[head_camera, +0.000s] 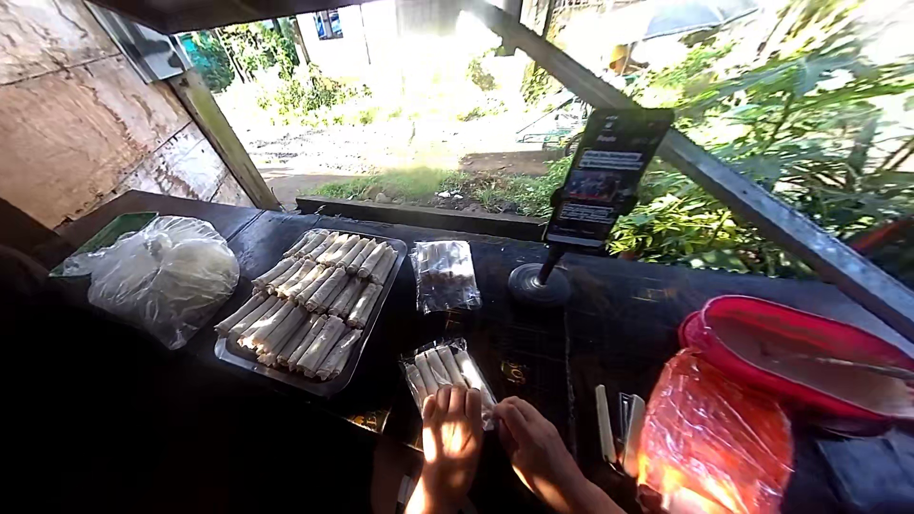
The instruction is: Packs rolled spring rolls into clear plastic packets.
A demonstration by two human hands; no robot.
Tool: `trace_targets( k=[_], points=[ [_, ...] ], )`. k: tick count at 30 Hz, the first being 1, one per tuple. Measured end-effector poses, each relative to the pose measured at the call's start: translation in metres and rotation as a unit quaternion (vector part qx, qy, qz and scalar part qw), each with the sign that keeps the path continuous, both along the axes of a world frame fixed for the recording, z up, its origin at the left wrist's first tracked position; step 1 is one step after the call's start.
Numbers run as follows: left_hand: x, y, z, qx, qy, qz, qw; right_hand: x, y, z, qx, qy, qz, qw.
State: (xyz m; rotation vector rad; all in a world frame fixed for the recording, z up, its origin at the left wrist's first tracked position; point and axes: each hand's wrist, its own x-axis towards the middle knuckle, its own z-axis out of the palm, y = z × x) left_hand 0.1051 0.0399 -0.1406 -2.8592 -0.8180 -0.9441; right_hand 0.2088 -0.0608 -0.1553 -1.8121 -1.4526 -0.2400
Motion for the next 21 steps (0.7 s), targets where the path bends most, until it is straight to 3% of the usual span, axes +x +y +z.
trace_targets(
  k=[7,13,17,21],
  points=[
    [0.012,0.017,-0.008,0.004,0.001,0.007,1.0,0.0,0.003,-0.004,0.012,0.0,0.028,1.0],
    [-0.022,0.005,-0.014,0.047,-0.011,0.035,0.998,0.001,0.0,-0.007,0.021,0.006,0.0,1.0],
    [-0.051,-0.013,-0.014,-0.023,-0.031,0.077,0.996,0.004,0.009,-0.004,-0.021,-0.043,0.01,0.999],
    [-0.06,-0.026,-0.02,-0.085,-0.07,0.053,0.992,-0.001,0.032,0.006,-0.064,-0.049,0.061,0.995]
  ],
)
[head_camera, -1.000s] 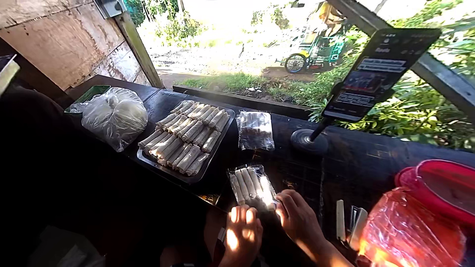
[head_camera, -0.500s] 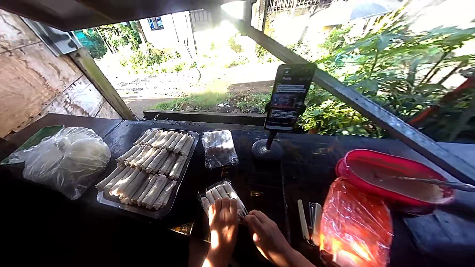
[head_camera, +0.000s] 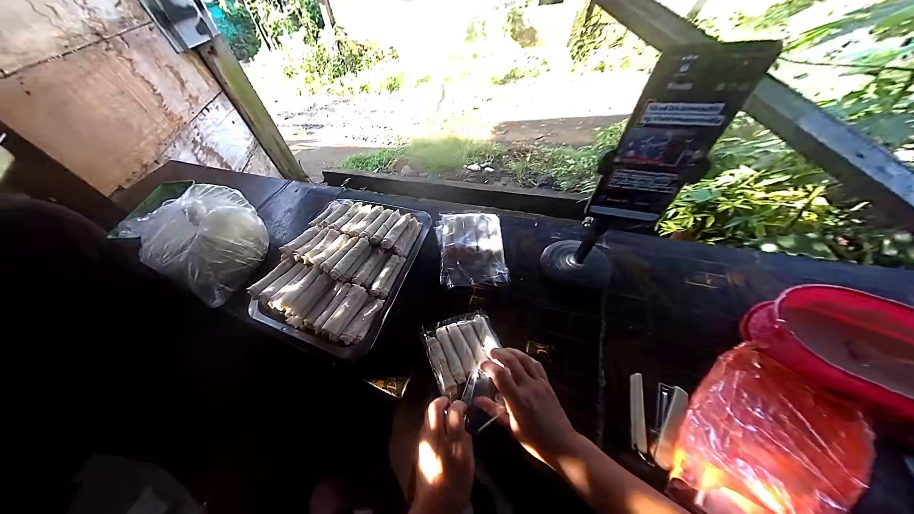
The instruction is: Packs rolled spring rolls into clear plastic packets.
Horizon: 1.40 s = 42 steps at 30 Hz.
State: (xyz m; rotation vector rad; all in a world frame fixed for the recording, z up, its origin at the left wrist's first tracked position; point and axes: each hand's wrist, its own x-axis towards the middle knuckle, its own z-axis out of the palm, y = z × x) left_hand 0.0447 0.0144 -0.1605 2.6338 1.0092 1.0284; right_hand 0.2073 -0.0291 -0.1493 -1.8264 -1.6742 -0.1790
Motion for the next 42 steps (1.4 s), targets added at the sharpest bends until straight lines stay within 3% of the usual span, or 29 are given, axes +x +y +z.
trace_targets(
  k=[11,15,22,27,29,32,38,42],
  points=[
    [0.006,-0.001,0.001,-0.012,-0.044,-0.027,0.999,-0.015,0.042,0.001,0.029,-0.07,-0.063,0.995],
    [0.001,-0.002,0.002,-0.031,-0.051,-0.009,0.998,-0.006,0.017,0.012,-0.037,-0.036,-0.031,0.998],
    [-0.017,0.002,-0.012,-0.034,-0.05,-0.076,0.995,0.007,-0.039,0.007,-0.022,-0.001,-0.08,0.997],
    [-0.028,0.015,-0.02,-0.01,-0.02,-0.136,0.99,0.013,-0.048,0.004,0.02,0.051,0.004,0.999],
    [-0.032,0.022,-0.016,-0.017,-0.035,-0.161,0.986,0.016,-0.05,0.007,0.001,0.011,0.057,0.998],
    [-0.032,0.035,-0.018,0.024,-0.072,-0.192,0.978,0.019,-0.048,0.008,-0.036,-0.069,0.059,0.995],
    [-0.018,0.057,0.022,0.026,-0.125,-0.228,0.965,0.026,-0.028,0.017,0.037,-0.101,0.029,0.994],
    [-0.007,0.08,0.088,-0.02,-0.133,-0.212,0.968,0.037,-0.011,0.081,0.049,-0.053,0.063,0.995]
  ],
)
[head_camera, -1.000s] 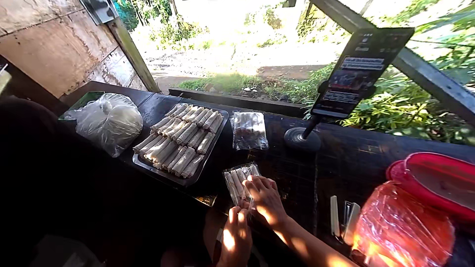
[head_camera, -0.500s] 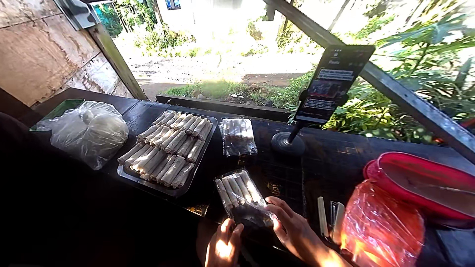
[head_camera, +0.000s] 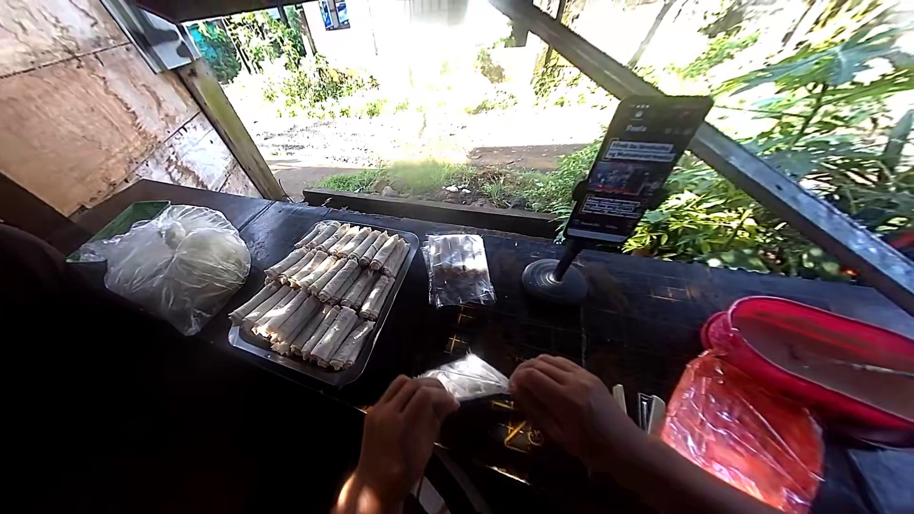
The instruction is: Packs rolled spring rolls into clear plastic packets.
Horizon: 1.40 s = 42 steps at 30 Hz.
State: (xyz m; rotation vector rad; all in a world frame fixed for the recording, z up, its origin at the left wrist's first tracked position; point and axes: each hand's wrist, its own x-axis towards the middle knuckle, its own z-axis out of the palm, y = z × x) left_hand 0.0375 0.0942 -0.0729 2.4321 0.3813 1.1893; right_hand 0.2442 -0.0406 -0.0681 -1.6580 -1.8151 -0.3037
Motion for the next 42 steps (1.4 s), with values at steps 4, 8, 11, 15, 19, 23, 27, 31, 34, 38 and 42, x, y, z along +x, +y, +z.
trace_targets(
  k=[4,8,11,15,19,23,27,31,34,38,42],
  points=[
    [0.025,0.035,0.065,-0.039,0.081,0.022,0.996,0.016,0.033,0.047,-0.01,0.01,-0.01,1.0],
    [0.061,0.078,0.099,-0.092,0.133,0.016,0.987,0.048,0.069,0.074,-0.016,0.022,-0.054,0.998],
    [0.091,0.105,0.118,-0.053,0.115,0.017,0.992,0.07,0.092,0.09,0.039,-0.024,-0.089,0.995],
    [0.126,0.139,0.088,-0.057,0.164,0.018,0.985,0.101,0.124,0.052,0.009,-0.021,-0.079,0.997],
    [0.141,0.136,0.027,-0.094,0.331,0.052,0.937,0.109,0.131,-0.017,-0.088,-0.025,-0.067,0.994],
    [0.126,0.118,0.008,-0.135,0.327,0.064,0.933,0.104,0.108,-0.023,-0.111,-0.009,-0.067,0.992],
    [0.09,0.093,-0.018,-0.071,0.189,0.038,0.979,0.106,0.057,0.006,-0.15,0.017,-0.086,0.985],
    [0.07,0.035,-0.039,-0.048,0.133,-0.038,0.989,0.107,-0.02,0.047,-0.379,0.082,-0.154,0.909],
    [0.07,-0.02,-0.052,-0.053,0.132,-0.133,0.981,0.092,-0.071,0.063,-0.527,0.1,-0.207,0.818],
    [0.08,-0.088,-0.052,-0.011,0.117,-0.261,0.958,0.064,-0.128,0.059,-0.597,0.131,-0.229,0.758],
    [0.101,-0.139,-0.043,0.125,0.086,-0.323,0.934,0.043,-0.162,0.049,-0.584,0.105,-0.262,0.761]
  ],
)
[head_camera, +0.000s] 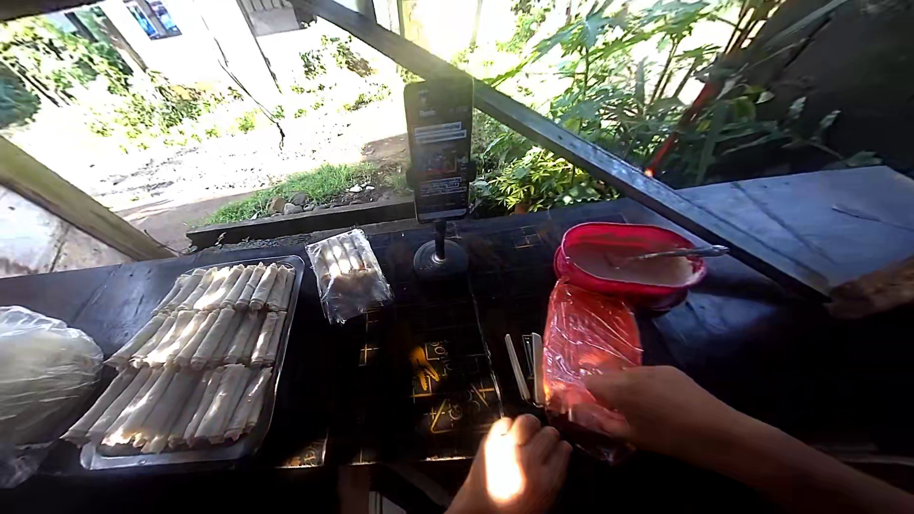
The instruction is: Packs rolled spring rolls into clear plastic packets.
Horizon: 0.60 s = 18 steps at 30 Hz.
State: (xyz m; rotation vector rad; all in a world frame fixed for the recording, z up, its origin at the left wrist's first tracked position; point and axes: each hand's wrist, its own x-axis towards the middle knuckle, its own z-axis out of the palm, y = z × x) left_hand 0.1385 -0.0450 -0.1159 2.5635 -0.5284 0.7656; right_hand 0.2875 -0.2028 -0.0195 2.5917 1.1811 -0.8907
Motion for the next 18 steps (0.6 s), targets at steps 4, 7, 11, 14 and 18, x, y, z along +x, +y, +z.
trace_targets(
  k=[4,7,11,14,18],
  points=[
    [0.036,-0.029,-0.015,0.111,-0.077,-0.006,0.991,-0.003,-0.017,-0.013,0.087,-0.09,-0.006,0.992],
    [0.051,-0.038,-0.027,0.126,-0.098,-0.005,0.987,-0.001,-0.019,-0.009,0.074,-0.085,-0.013,0.994],
    [0.058,-0.038,-0.028,0.11,-0.103,-0.006,0.988,-0.001,-0.013,-0.003,0.019,-0.058,-0.03,0.998],
    [0.061,-0.037,-0.023,0.073,-0.051,0.006,0.996,0.001,-0.012,-0.001,0.001,-0.034,-0.046,0.998],
    [0.064,-0.038,-0.017,-0.022,0.029,0.044,0.998,-0.001,-0.012,-0.005,0.02,-0.018,-0.06,0.998]
  ],
)
